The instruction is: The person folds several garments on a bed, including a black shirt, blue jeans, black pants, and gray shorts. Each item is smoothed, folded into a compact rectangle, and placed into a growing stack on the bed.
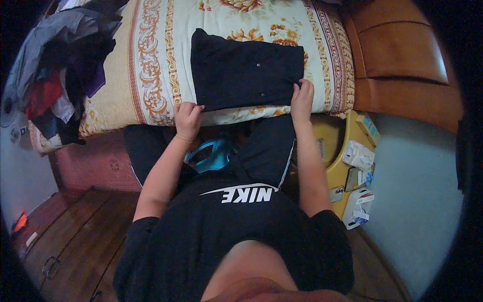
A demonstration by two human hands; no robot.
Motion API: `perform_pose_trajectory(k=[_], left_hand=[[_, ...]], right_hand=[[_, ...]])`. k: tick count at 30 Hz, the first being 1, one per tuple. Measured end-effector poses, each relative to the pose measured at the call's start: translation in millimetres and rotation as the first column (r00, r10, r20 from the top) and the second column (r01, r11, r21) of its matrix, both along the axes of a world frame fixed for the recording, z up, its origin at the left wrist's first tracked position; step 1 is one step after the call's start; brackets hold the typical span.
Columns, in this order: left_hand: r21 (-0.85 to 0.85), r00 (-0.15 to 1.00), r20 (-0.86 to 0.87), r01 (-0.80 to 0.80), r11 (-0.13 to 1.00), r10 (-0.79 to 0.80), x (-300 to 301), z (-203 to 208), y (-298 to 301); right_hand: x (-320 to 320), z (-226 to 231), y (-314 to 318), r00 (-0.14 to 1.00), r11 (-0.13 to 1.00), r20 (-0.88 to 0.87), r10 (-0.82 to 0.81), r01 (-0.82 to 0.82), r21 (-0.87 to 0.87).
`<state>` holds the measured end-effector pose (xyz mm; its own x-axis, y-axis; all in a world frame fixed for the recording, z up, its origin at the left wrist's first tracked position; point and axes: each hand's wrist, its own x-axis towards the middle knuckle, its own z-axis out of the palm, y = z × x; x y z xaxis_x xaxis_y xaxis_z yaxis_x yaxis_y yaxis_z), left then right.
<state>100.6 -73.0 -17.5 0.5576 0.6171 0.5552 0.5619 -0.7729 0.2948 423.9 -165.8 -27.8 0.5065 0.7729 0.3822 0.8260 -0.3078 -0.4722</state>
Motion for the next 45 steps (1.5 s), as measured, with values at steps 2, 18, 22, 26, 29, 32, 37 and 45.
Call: perform_pose_trajectory(k=[2, 18, 22, 26, 29, 32, 37, 45], left_hand=[[0.008, 0.989, -0.1, 0.107, 0.994, -0.106, -10.1, -7.8, 1.9], [-0.975, 0.912, 0.222, 0.211, 0.069, 0.345, 70.7, 25.1, 175.9], [-0.934, 0.858, 0.317, 0.356, -0.022, 0.404, 63.9, 38.3, 193.7], [-0.891, 0.88, 0.426, 0.368, 0.267, 0.21, 53.6, 74.7, 201.9], [-0.771, 0.852, 0.515, 0.411, 0.487, 0.095, 28.6, 130.4, 200.2], [-0.693, 0.79, 0.61, 0.502, 0.517, 0.051, -1.9, 164.9, 191.5], [-0.666, 0.833, 0.546, 0.497, 0.557, -0.091, -46.8, 126.0, 155.5], [-0.674, 0.989, 0.146, 0.097, 0.732, 0.004, -66.2, 7.7, 87.8]], right_hand=[[5.5, -6.2, -1.9, 0.999, 0.999, -0.011, 0.03, -0.031, -0.008], [64.8, 34.6, 89.2, 0.498, 0.918, -0.828, -0.258, -0.14, -0.37], [78.8, 63.2, 72.6, 0.061, 0.963, -0.987, -0.151, -0.215, -0.16], [80.7, 103.9, 70.5, 0.387, 0.973, -0.918, 0.091, -0.231, -0.001], [64.3, 149.6, 71.5, 0.599, 0.953, -0.742, 0.301, -0.226, 0.204], [33.8, 182.2, 62.4, 0.632, 0.892, -0.632, 0.45, -0.277, 0.357], [-2.8, 119.8, 44.0, 0.867, 0.871, -0.269, 0.419, -0.3, 0.39], [-32.9, 8.9, -22.3, 0.97, 0.965, -0.112, 0.214, -0.192, 0.18]])
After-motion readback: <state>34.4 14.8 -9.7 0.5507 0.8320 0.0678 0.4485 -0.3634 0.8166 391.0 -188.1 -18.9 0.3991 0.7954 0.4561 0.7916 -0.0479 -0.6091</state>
